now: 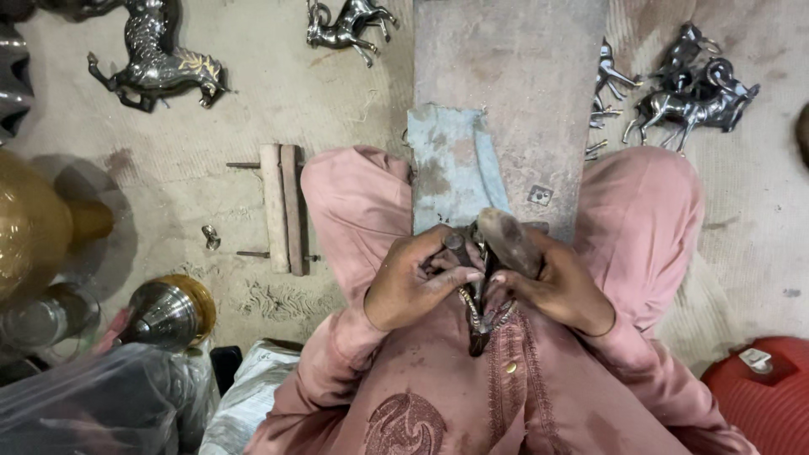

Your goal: The person sits on the floor and uses a hammer to strike a small metal figurine placed on a wooden block. They repeatedly reposition the figurine and hammer different parts of it, then set it aside and pick up another figurine to continue the process.

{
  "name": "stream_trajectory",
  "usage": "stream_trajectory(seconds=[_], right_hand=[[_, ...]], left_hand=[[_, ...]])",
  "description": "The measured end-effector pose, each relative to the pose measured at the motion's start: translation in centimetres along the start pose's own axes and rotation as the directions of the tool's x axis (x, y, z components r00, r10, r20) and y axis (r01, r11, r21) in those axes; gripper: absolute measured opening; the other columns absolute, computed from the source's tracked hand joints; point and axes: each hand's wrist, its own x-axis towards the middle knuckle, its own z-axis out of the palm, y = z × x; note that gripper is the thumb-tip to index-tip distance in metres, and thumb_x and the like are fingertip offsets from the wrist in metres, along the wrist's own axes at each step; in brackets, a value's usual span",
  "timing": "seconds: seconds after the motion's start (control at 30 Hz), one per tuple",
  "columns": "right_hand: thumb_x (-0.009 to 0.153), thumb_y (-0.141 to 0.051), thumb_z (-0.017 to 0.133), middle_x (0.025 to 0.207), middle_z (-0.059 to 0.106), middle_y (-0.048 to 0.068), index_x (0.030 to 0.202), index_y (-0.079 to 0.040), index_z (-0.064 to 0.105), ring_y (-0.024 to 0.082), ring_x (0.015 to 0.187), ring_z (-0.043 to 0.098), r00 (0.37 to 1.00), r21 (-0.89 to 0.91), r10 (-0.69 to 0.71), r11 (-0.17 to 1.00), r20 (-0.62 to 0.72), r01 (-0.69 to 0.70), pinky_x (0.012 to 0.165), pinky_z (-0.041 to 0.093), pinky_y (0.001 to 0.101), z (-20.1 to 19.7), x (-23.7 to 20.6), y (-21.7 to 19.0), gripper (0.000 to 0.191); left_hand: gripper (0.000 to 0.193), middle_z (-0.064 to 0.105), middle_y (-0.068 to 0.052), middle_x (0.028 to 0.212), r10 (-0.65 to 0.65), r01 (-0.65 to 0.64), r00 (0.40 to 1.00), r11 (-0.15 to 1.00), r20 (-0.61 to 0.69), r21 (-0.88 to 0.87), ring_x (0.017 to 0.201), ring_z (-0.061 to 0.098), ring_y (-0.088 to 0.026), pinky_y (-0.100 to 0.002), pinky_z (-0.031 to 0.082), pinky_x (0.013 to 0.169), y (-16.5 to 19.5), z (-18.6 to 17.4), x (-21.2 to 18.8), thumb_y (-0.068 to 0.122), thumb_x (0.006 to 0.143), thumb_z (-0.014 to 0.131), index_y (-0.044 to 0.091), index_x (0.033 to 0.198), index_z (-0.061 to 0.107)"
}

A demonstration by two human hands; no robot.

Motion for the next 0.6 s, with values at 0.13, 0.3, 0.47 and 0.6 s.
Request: stream_trajectory(seconds=[0.13, 0.3, 0.47, 0.6], right_hand=[[0.090, -0.012, 0.073, 0.094, 0.068, 0.008, 0.133, 0.001, 0.051, 0.020, 0.073, 0.073, 0.995, 0.051, -0.085, 0.995, -0.055, 0.088, 0.065, 0.060, 0.0334, -1.2, -0.8, 0.8, 0.050], [0.092, -0.008, 0.075, 0.095, 0.060, 0.009, 0.121, -0.007, 0.053, 0.020, 0.081, 0.065, 0.840, -0.414, -0.528, 0.797, -0.123, 0.440, 0.069, 0.058, 0.0299, -3.9, -1.9, 0.6, 0.036], [0.082, -0.004, 0.070, 0.094, 0.072, 0.009, 0.126, -0.002, 0.060, 0.016, 0.071, 0.069, 0.913, -0.544, -0.310, 0.830, -0.267, 0.123, 0.062, 0.054, 0.0297, -6.5, -4.7, -3.2, 0.045], [0.082, -0.009, 0.070, 0.102, 0.071, 0.010, 0.129, -0.003, 0.063, 0.018, 0.077, 0.069, 0.834, -0.642, -0.410, 0.761, -0.368, 0.091, 0.066, 0.055, 0.0311, -6.9, -4.9, -6.1, 0.047]], left_hand=[[0.026, 0.067, -0.001, 0.087, -0.007, 0.003, 0.992, 0.999, 0.128, 0.038, 0.070, 0.058, -0.006, -0.024, 0.047, 0.063, -0.4, -0.4, 1.5, 0.015, 0.091, 0.083, 0.007, 0.112, 0.070], [0.037, 0.076, -0.006, 0.108, 0.171, -0.167, 0.944, 0.985, 0.283, -0.039, 0.082, 0.074, -0.010, -0.028, 0.064, 0.072, -1.7, -1.1, 3.6, 0.023, 0.095, 0.080, 0.006, 0.125, 0.066], [0.042, 0.074, -0.007, 0.090, 0.109, -0.151, 0.954, 0.979, 0.278, 0.134, 0.078, 0.073, -0.016, -0.030, 0.058, 0.067, -1.4, -1.3, 3.9, 0.026, 0.085, 0.087, 0.005, 0.117, 0.069], [0.037, 0.077, -0.010, 0.103, 0.143, -0.178, 0.951, 0.978, 0.275, 0.107, 0.087, 0.077, -0.019, -0.031, 0.061, 0.074, -1.3, -1.3, 3.8, 0.024, 0.088, 0.085, 0.005, 0.116, 0.070]])
